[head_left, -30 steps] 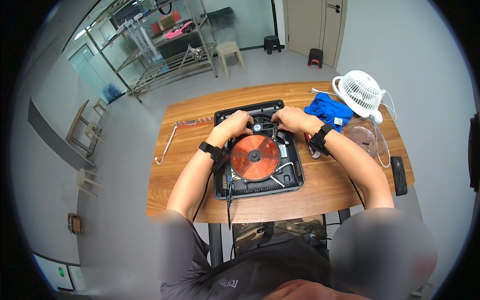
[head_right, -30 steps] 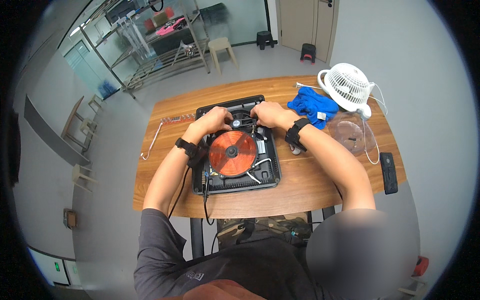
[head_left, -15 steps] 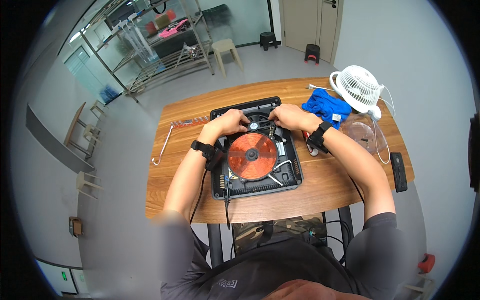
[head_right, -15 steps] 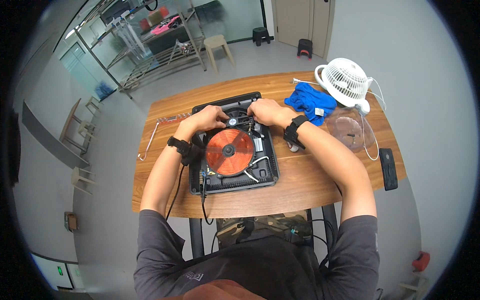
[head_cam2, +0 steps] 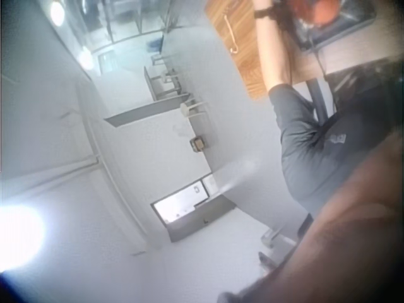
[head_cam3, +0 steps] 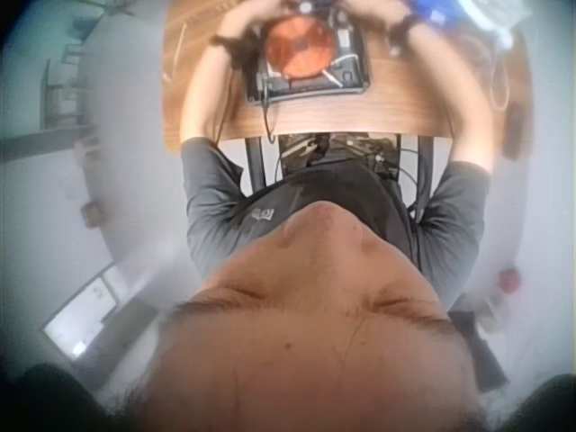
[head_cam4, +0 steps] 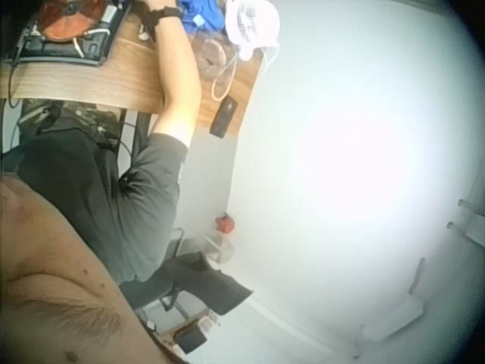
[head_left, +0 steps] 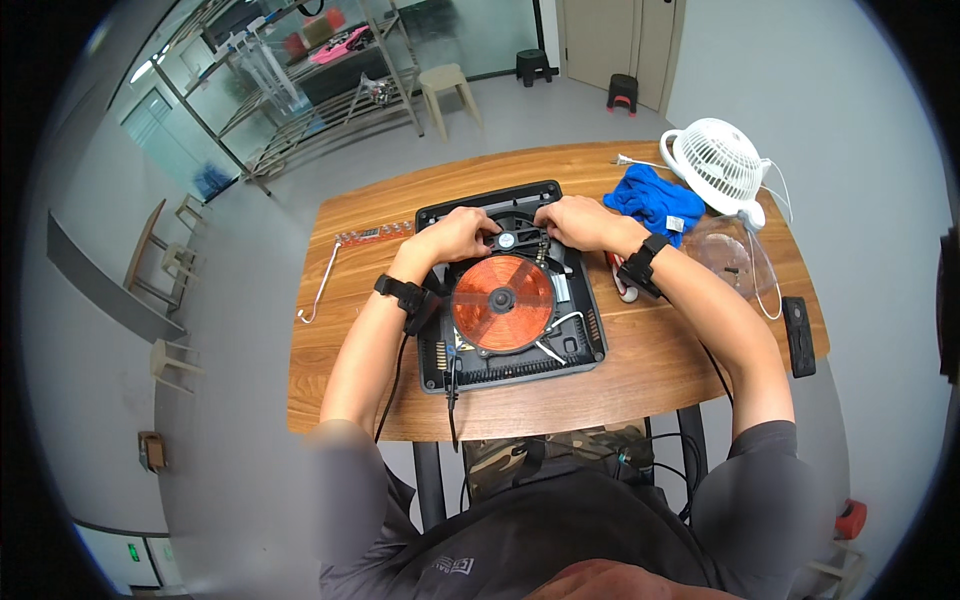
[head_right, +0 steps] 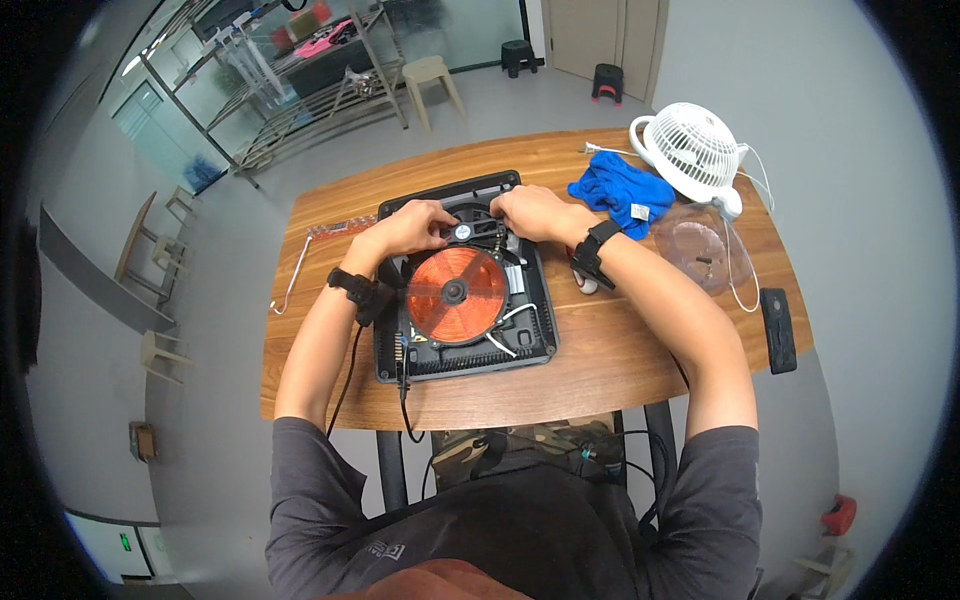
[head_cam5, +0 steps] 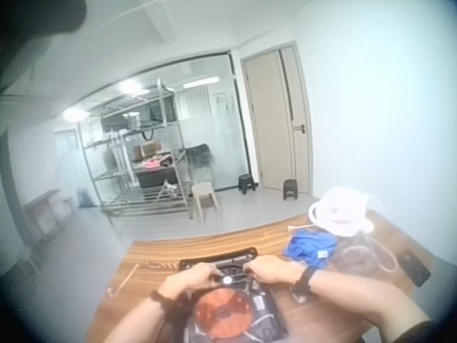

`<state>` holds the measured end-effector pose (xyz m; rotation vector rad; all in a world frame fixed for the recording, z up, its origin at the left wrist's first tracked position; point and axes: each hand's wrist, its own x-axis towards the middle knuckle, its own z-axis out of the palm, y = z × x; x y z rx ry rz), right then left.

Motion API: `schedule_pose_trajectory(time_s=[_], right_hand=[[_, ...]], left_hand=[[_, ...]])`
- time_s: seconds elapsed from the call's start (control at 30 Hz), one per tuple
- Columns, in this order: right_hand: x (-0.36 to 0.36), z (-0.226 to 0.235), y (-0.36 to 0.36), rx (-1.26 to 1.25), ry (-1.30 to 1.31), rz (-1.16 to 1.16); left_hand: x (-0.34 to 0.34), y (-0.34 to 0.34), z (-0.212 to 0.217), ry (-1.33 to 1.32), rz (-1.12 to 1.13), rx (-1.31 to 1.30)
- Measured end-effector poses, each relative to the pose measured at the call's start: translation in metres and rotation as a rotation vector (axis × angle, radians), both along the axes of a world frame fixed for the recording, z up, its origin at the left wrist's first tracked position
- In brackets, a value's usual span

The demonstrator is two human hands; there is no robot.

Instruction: The person assembles an electronic device on a wooden table. They use a screwdriver to tighten screws, place a cooling fan, and connect wires to the internal components.

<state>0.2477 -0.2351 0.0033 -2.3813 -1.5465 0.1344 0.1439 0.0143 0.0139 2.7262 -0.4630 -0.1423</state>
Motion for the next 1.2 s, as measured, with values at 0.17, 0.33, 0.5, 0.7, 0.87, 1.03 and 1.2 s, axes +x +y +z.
schedule_pose_trajectory(time_s=[0.17,0.33,0.5,0.7,0.87,1.03,1.2], right_hand=[[-0.009,0.013,-0.001,-0.041,0.053,-0.026],[0.001,0.000,-0.003,0.000,0.009,0.000],[0.003,-0.002,-0.002,-0.013,0.013,0.001],[-0.001,0.007,-0.004,-0.022,0.100,0.012],[-0.004,0.009,-0.005,-0.048,0.036,0.006],[0.000,0.002,-0.002,-0.038,0.004,0.027],[-0.001,0.004,-0.001,-0.065,0.038,0.030]], left_hand=[[0.000,0.002,-0.005,-0.068,-0.036,0.031],[-0.002,-0.001,0.000,-0.055,-0.035,-0.005],[0.002,0.000,0.001,-0.019,-0.013,0.037],[0.005,0.004,-0.008,-0.053,-0.003,0.019],[0.008,-0.002,-0.004,-0.010,-0.001,0.026],[0.007,0.000,-0.005,-0.044,-0.033,0.084],[0.004,0.002,-0.004,0.041,0.025,0.054]])
